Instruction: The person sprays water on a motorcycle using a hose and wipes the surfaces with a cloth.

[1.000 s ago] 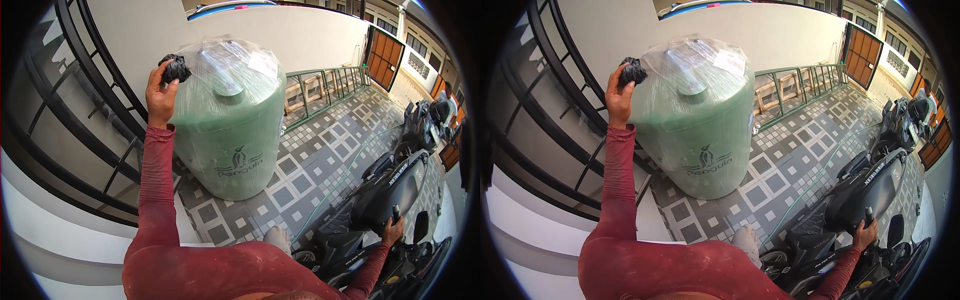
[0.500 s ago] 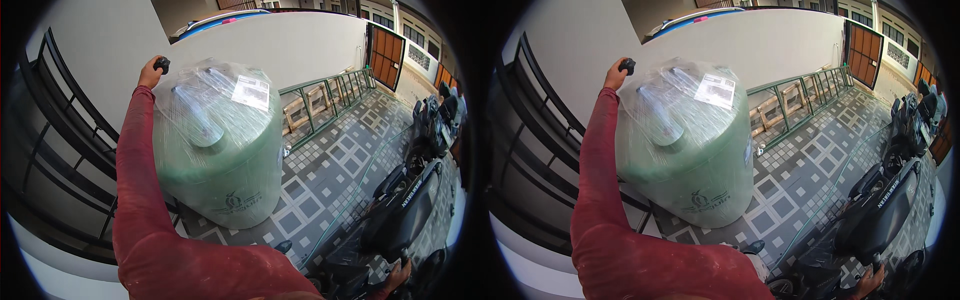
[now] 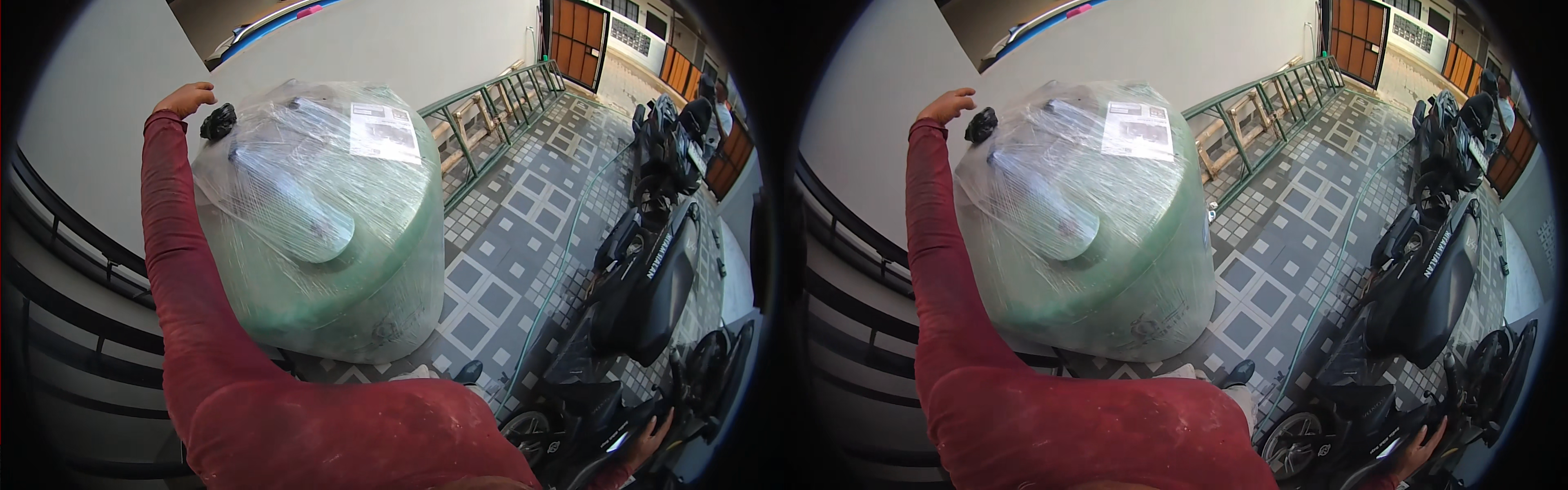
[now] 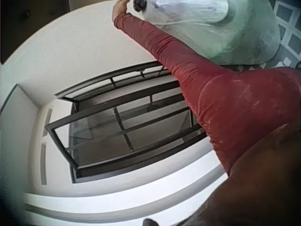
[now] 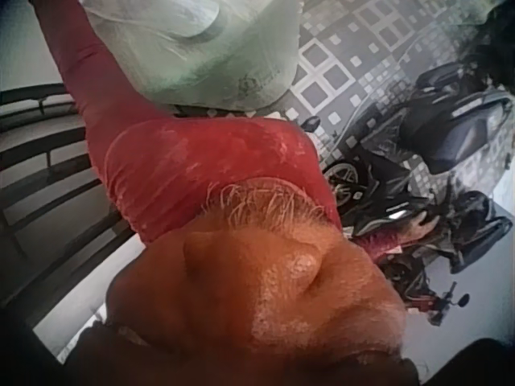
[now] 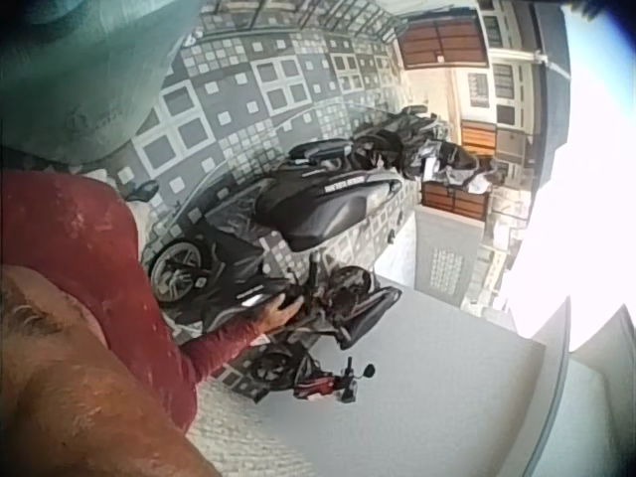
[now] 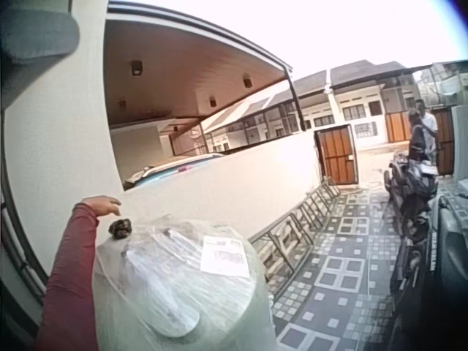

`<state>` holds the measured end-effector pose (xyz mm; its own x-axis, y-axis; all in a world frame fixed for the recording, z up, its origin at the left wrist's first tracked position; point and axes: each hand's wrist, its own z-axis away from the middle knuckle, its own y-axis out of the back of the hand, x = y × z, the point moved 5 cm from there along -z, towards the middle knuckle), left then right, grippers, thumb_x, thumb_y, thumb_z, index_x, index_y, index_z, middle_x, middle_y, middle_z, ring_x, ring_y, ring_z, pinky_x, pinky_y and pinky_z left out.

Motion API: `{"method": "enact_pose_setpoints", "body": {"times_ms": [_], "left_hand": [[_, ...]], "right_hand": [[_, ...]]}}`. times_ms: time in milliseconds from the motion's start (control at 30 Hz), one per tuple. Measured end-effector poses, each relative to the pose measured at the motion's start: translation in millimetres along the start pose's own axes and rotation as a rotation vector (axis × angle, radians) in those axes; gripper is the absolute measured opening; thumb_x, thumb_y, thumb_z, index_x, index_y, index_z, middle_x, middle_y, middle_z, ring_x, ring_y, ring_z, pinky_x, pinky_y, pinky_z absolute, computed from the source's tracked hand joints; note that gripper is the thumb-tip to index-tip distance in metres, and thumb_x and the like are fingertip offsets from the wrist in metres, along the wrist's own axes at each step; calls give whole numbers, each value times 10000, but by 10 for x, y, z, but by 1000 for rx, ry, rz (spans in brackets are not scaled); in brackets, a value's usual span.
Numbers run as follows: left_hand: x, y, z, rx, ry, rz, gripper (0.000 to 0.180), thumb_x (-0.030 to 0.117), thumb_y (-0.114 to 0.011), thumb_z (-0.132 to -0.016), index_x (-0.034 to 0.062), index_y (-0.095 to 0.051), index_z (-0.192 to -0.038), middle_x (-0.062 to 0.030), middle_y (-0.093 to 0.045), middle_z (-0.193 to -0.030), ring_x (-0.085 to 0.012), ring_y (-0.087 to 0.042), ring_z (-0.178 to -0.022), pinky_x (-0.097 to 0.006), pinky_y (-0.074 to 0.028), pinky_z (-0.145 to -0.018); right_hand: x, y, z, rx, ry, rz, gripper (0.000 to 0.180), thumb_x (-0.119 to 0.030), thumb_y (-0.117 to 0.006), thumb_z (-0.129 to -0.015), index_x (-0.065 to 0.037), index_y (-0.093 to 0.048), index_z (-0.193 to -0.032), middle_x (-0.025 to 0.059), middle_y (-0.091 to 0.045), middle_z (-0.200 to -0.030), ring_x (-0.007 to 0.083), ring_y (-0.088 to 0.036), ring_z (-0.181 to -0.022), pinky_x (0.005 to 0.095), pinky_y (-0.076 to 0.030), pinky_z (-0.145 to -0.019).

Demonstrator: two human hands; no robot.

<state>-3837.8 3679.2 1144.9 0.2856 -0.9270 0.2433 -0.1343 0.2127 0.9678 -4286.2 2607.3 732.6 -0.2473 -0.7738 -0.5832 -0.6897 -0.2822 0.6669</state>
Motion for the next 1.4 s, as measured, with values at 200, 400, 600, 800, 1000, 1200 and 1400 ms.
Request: {"method": "enact_pose_setpoints", "body": {"times_ms": [200,400,600,800,1000,1200,1400], "left_hand": [[124,-167,-493,-117,-129,-142,695,440,-643,-854,-34,-536,-1351,-156,-595,-1326,-268,-569,-1155,-373,-452,-914],[1644,-310,46,-273,-438,-72,587,373,-583,-942,94,-465,-1445,-133,-592,-1260,-215,-563,-1108,-378,-430,-907],[3705,-1072,2826,-188,-1870,-295,734,576,-573,-919,34,-462,-1402,-265,-557,-1292,-437,-564,-1171,-518,-493,-948],[5023,-4085,5270,-1210,-1250,-49,528,241,-651,-832,-62,-560,-1254,-159,-639,-1175,-259,-586,-1151,-374,-412,-1017],[5361,-5662,6978,-1604,-1538,-94,338,43,-643,-888,-24,-594,-1215,-127,-662,-1180,-237,-591,-1177,-360,-418,-1030],[5274,-6395,7849,-1729,-1989,-393,384,171,-661,-909,-6,-604,-1245,-168,-667,-1213,-318,-631,-1135,-375,-485,-972],[5617,-6265,8530,-1788,-1982,-87,408,170,-668,-901,8,-591,-1267,-151,-663,-1217,-303,-634,-1129,-379,-490,-963]], "right_hand": [[-149,172,1585,-146,-455,-56,482,-213,-512,-1016,-59,-433,-1466,127,-476,-1464,242,-499,-1259,365,-387,-1047],[32,415,2614,318,-726,-180,430,-272,-559,-1005,-53,-542,-1375,113,-634,-1257,169,-635,-1036,294,-488,-871],[1237,94,4543,988,-1309,-367,404,-355,-499,-1008,-7,-703,-974,68,-663,-712,139,-631,-588,283,-491,-552],[1871,-954,6732,101,-1817,234,206,-257,-632,-897,-73,-721,-865,91,-682,-769,227,-672,-680,354,-512,-582],[1715,-857,7666,-496,-1724,390,245,-338,-703,-834,-135,-756,-961,91,-723,-997,270,-695,-906,388,-546,-764],[1674,249,7650,828,-2050,-370,172,-290,-561,-924,-175,-649,-1017,0,-622,-873,161,-592,-661,337,-423,-538],[1859,892,7860,1160,-1908,-315,159,-240,-566,-899,-106,-649,-918,34,-568,-649,168,-544,-490,325,-396,-411]]}}
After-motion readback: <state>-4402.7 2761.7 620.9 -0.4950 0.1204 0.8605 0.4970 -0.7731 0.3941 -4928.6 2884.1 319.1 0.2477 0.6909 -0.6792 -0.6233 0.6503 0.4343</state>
